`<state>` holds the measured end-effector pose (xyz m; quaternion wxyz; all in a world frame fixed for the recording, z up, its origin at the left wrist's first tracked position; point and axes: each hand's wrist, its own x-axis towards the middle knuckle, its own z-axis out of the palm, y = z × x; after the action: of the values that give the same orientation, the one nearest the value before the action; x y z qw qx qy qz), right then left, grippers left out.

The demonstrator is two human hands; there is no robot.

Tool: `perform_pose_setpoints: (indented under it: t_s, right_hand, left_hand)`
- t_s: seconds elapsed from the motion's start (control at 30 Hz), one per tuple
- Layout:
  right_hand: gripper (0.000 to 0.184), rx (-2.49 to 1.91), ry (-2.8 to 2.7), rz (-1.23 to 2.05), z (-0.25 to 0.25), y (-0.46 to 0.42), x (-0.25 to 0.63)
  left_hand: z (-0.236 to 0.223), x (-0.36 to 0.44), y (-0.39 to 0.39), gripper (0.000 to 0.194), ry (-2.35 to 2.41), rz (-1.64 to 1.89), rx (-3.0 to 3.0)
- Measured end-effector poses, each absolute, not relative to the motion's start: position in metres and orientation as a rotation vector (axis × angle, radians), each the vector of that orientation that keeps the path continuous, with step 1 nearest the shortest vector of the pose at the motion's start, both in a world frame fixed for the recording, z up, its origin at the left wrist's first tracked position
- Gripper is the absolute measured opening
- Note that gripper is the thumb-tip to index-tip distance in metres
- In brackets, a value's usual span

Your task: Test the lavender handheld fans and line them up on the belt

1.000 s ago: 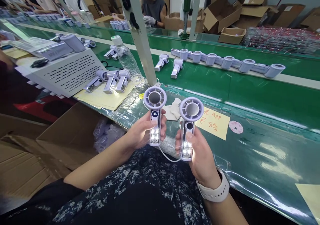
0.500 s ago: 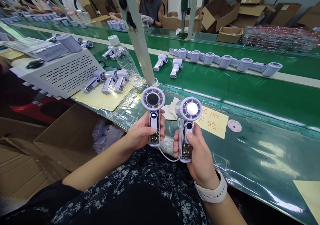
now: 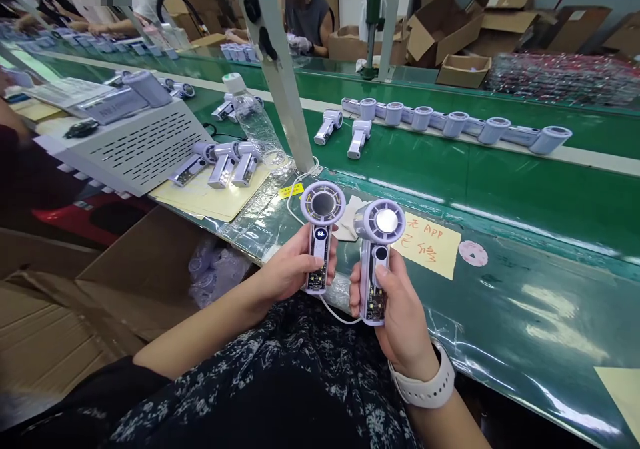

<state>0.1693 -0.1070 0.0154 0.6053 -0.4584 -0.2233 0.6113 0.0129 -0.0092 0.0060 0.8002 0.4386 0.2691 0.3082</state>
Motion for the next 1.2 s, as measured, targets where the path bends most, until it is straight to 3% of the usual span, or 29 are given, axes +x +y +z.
perform_pose_setpoints:
  t_s: [0.3,0.47,0.7,0.87,1.0,1.2]
  right_hand:
    - [0.024,-1.042,-0.470,1.435,0.016,-0.107,0.170]
    - [0.050,-1.004,-0.378,1.493,0.013,-0.106,0.171]
    - [0.041,-1.015,-0.321,1.390,0.024,-0.109,0.169]
    - [0.025,-0.993,-0.345,1.323,0.037,-0.102,0.169]
    - [0.033,-1.002,-0.293,1.395,0.046,-0.094,0.165]
    - [0.035,-0.980,-0.390,1.439,0.047,-0.098,0.160]
  left_hand:
    - [0.004,0.008,-0.005,0.043,0.632,0.665,1.034]
    - [0.012,0.007,-0.010,0.070,0.639,0.590,1.010]
    - [0.031,0.003,-0.025,0.047,0.546,0.700,0.986]
    - [0.029,0.004,-0.019,0.055,0.483,0.729,0.862]
    - [0.019,0.009,-0.015,0.060,0.444,0.587,0.722]
    - [0.017,0.008,-0.015,0.047,0.409,0.568,0.637]
